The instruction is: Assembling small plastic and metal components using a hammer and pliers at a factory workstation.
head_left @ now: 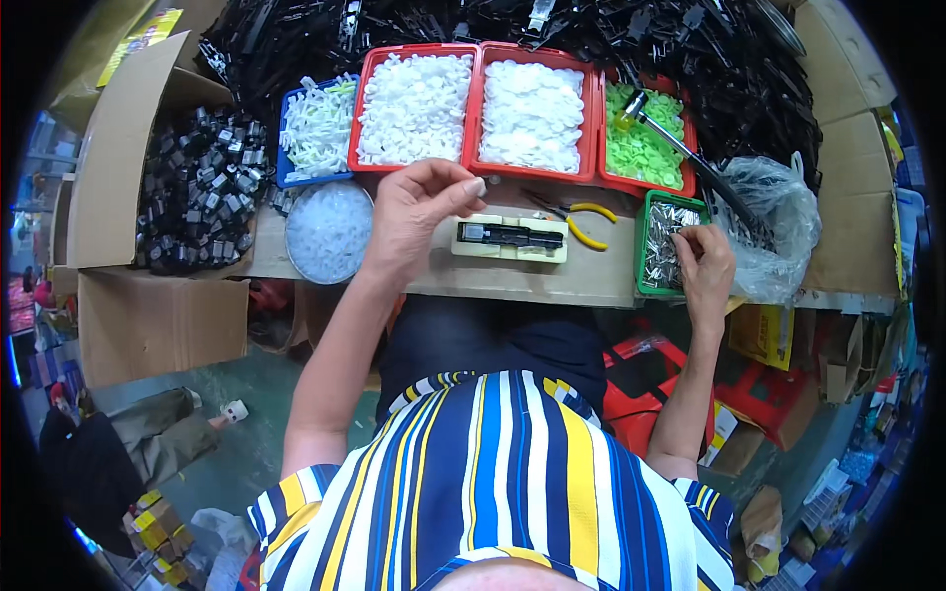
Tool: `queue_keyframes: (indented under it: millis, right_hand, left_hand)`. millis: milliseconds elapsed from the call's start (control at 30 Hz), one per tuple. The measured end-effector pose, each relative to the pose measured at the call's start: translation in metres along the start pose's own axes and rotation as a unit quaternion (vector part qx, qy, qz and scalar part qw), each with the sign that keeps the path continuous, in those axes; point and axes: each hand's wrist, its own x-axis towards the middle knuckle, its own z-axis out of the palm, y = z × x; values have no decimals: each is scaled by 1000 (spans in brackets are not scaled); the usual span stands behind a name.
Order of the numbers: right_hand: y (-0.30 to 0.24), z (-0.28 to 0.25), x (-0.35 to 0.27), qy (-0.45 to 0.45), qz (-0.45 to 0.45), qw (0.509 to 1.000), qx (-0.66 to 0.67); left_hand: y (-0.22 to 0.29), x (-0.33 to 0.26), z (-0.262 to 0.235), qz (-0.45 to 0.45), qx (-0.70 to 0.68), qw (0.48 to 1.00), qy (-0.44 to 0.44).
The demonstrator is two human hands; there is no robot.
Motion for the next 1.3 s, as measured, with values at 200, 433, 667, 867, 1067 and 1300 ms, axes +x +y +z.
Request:
queue_keyframes:
  millis: [200, 433, 667, 867, 1067, 1300]
  right_hand:
    - [-21, -10, -1, 58, 22, 995, 76]
    - [-106, 32, -5, -89, -36, 908, 408]
    - [-123, 40, -4, -114, -74, 894, 427]
    - [-126, 38, -1, -109, -133, 924, 341]
    - [-130, 45, 0, -118, -141, 924, 335]
    - [-129, 48, -16, -82, -131, 923, 352]
  left_hand:
    - [-28, -17, 20, -153, -253, 954, -53]
    - [-38, -32, 47, -174, -335, 923, -83]
    - [-35, -39, 42, -158, -303, 936, -90]
    - [-35, -43, 39, -137, -247, 957, -63]
    - [-34, -45, 36, -124, -218, 967, -52]
    - [-40, -52, 42, -97, -240, 965, -31]
